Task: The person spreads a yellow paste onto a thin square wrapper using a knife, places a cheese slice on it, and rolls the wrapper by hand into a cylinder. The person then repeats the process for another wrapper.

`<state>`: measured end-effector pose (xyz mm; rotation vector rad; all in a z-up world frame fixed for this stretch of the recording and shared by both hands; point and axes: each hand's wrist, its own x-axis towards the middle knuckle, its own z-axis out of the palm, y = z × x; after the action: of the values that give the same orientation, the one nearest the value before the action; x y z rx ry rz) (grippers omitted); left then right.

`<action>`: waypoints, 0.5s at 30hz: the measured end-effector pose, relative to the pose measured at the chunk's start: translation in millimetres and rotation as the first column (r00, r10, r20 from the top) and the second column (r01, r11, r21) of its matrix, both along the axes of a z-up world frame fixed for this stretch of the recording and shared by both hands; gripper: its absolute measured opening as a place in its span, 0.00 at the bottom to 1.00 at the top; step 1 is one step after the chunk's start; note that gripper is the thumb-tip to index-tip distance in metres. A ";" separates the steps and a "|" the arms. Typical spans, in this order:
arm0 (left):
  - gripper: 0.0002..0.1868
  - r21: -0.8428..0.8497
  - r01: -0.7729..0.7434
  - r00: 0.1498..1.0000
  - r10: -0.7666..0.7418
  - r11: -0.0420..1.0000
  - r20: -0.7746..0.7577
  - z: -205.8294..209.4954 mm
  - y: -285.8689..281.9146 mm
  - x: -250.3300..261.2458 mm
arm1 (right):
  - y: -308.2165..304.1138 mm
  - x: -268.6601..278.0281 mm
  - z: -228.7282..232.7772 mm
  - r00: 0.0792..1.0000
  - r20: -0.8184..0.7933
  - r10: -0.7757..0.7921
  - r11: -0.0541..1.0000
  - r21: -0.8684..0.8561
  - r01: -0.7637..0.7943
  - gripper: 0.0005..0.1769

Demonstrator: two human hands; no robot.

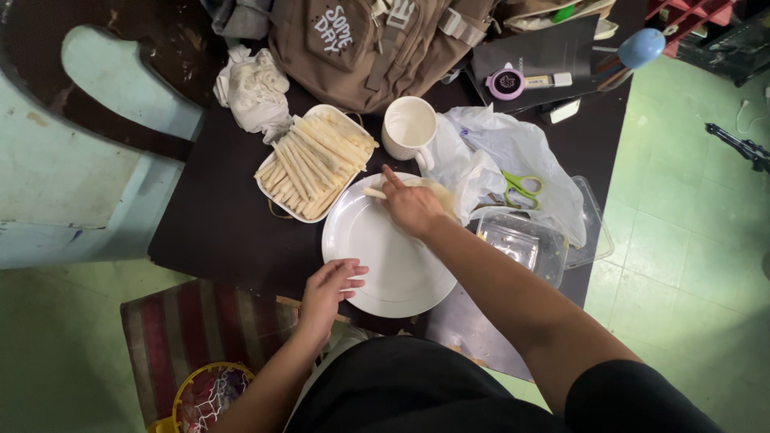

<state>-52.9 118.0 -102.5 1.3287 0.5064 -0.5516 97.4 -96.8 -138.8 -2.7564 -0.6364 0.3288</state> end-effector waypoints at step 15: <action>0.31 -0.031 -0.169 0.979 0.171 0.985 0.108 -17.2 -28.4 23.0 | -30.4 -92.3 38.5 0.648 -0.758 0.078 0.168 0.650 0.741 0.28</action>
<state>-29.9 89.6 -119.7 1.2738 0.5160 -0.3395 5.1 -127.1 -100.2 -1.2579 0.1364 0.5160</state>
